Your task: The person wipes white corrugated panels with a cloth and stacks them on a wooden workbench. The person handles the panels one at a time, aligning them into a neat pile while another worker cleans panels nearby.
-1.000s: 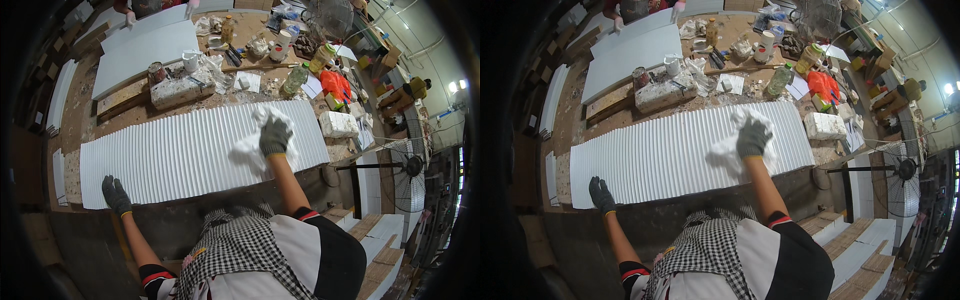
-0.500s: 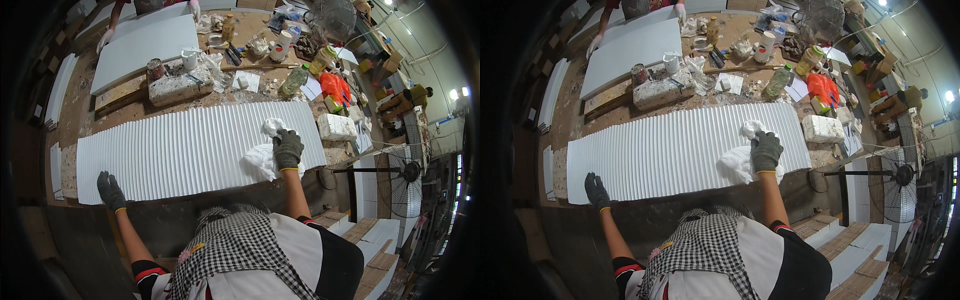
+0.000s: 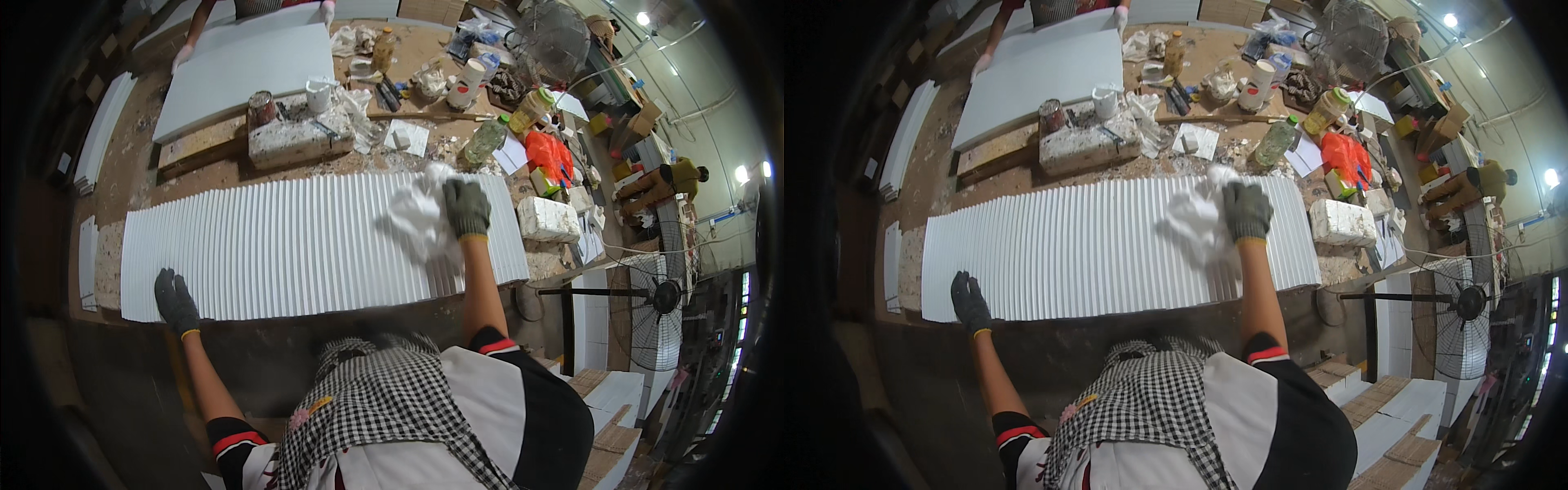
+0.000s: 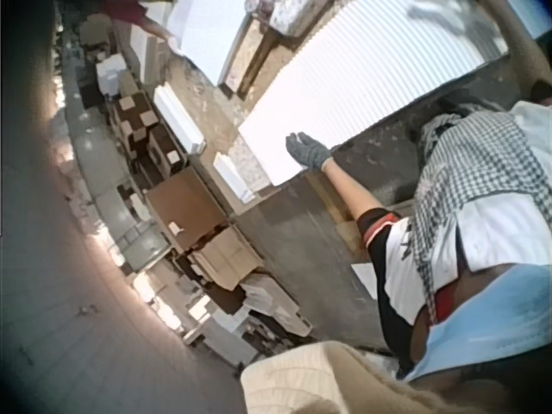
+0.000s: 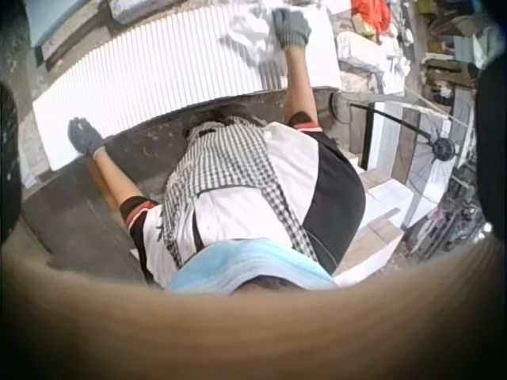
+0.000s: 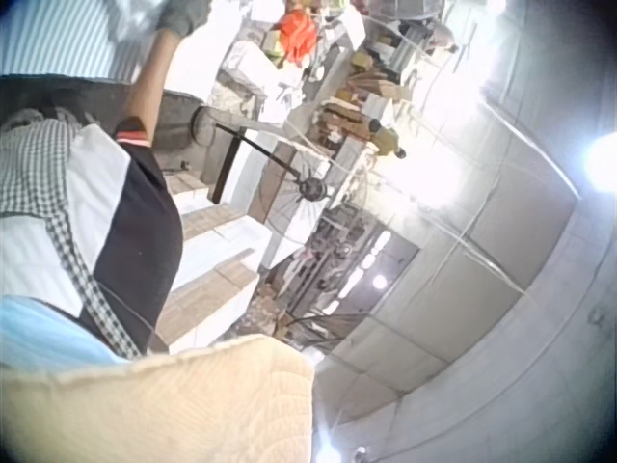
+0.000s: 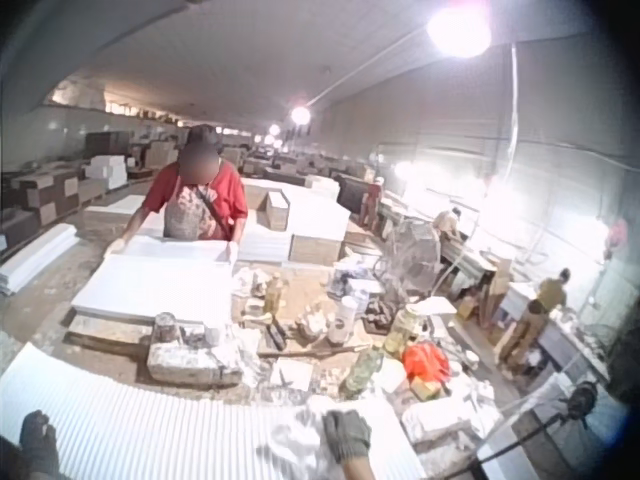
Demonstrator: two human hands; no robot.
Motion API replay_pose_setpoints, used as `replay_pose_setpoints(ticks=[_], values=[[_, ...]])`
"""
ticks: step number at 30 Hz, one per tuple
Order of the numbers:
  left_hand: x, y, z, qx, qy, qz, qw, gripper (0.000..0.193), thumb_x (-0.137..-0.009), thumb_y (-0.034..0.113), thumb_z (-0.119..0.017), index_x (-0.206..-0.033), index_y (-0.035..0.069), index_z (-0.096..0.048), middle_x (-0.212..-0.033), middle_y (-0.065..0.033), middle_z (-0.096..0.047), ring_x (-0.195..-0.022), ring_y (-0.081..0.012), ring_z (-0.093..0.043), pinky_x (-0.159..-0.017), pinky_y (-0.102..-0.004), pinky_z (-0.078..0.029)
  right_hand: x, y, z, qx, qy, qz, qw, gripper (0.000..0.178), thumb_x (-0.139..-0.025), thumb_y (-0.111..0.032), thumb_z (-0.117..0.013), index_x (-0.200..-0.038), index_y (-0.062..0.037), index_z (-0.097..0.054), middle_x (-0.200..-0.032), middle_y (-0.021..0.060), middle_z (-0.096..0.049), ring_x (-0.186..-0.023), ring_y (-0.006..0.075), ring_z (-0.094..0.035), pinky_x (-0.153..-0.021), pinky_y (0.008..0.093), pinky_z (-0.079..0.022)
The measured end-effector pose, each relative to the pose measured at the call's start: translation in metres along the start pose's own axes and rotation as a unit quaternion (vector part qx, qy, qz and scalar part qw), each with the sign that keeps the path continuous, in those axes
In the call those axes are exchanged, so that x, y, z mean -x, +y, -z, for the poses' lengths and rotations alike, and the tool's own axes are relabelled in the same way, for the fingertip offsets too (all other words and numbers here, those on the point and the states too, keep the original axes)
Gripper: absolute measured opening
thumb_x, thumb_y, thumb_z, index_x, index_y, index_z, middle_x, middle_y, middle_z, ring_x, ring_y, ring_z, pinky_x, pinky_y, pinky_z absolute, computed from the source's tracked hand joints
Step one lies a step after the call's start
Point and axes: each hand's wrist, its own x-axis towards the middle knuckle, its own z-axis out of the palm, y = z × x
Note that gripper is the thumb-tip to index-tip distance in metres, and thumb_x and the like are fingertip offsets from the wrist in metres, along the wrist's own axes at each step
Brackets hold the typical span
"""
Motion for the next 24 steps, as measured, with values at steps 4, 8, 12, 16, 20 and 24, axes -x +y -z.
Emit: replay_pose_setpoints(ticks=[4,8,12,16,20,24], values=[[-0.002,-0.002,-0.003,0.013,-0.010,0.015,1.000,0.030,-0.099,0.019,-0.062,-0.120,-0.001,-0.069,-0.132,-0.0198,-0.066,-0.128,-0.0351,-0.059,-0.112,-0.0466,-0.045,0.088,0.006,-0.007,0.165,-0.026,0.096,0.981,0.039,-0.099,-0.044,-0.060,-0.133,-0.0265,-0.068,-0.121,0.0111,-0.068,-0.100,0.0358,-0.068,-0.086,0.0514,-0.053],[-0.001,0.000,-0.002,-0.014,-0.013,0.004,1.000,0.028,-0.101,0.017,-0.063,-0.123,0.000,-0.068,-0.132,-0.0179,-0.065,-0.126,-0.0330,-0.060,-0.111,-0.0444,-0.047,0.042,-0.003,-0.027,0.242,-0.081,0.101,0.961,0.033,-0.098,-0.035,-0.060,-0.126,-0.0204,-0.067,-0.117,0.0104,-0.070,-0.101,0.0326,-0.069,-0.086,0.0546,-0.051],[0.001,0.003,0.000,0.049,-0.009,0.037,0.998,0.028,-0.098,0.016,-0.064,-0.120,-0.001,-0.069,-0.132,-0.0194,-0.066,-0.128,-0.0344,-0.059,-0.112,-0.0457,-0.046,-0.026,-0.031,-0.022,0.234,-0.108,0.137,0.956,0.032,-0.088,-0.030,-0.072,-0.117,-0.0146,-0.071,-0.119,0.0097,-0.069,-0.114,0.0320,-0.067,-0.091,0.0512,-0.050],[-0.001,0.002,0.001,0.006,-0.008,0.024,1.000,0.028,-0.098,0.016,-0.066,-0.120,-0.001,-0.069,-0.131,-0.0193,-0.067,-0.128,-0.0345,-0.060,-0.111,-0.0455,-0.046,-0.011,-0.040,-0.007,0.261,-0.137,0.119,0.948,0.042,-0.087,-0.035,-0.075,-0.123,-0.0139,-0.070,-0.123,0.0111,-0.070,-0.116,0.0320,-0.068,-0.092,0.0519,-0.053],[-0.002,0.001,0.000,0.000,-0.010,0.015,1.000,0.028,-0.098,0.016,-0.065,-0.119,-0.001,-0.070,-0.132,-0.0189,-0.066,-0.128,-0.0343,-0.059,-0.112,-0.0454,-0.046,0.060,-0.017,-0.006,0.230,-0.196,0.049,0.952,0.050,-0.088,-0.034,-0.072,-0.132,-0.0136,-0.062,-0.120,0.0156,-0.070,-0.108,0.0358,-0.070,-0.090,0.0535,-0.053],[-0.001,-0.001,-0.001,-0.003,-0.025,0.037,0.999,0.029,-0.098,0.017,-0.065,-0.121,-0.002,-0.069,-0.133,-0.0184,-0.065,-0.127,-0.0337,-0.059,-0.111,-0.0450,-0.046,0.044,-0.009,-0.025,0.204,-0.129,0.104,0.965,0.050,-0.088,-0.035,-0.071,-0.129,-0.0084,-0.063,-0.116,0.0169,-0.072,-0.108,0.0365,-0.071,-0.092,0.0522,-0.053]])
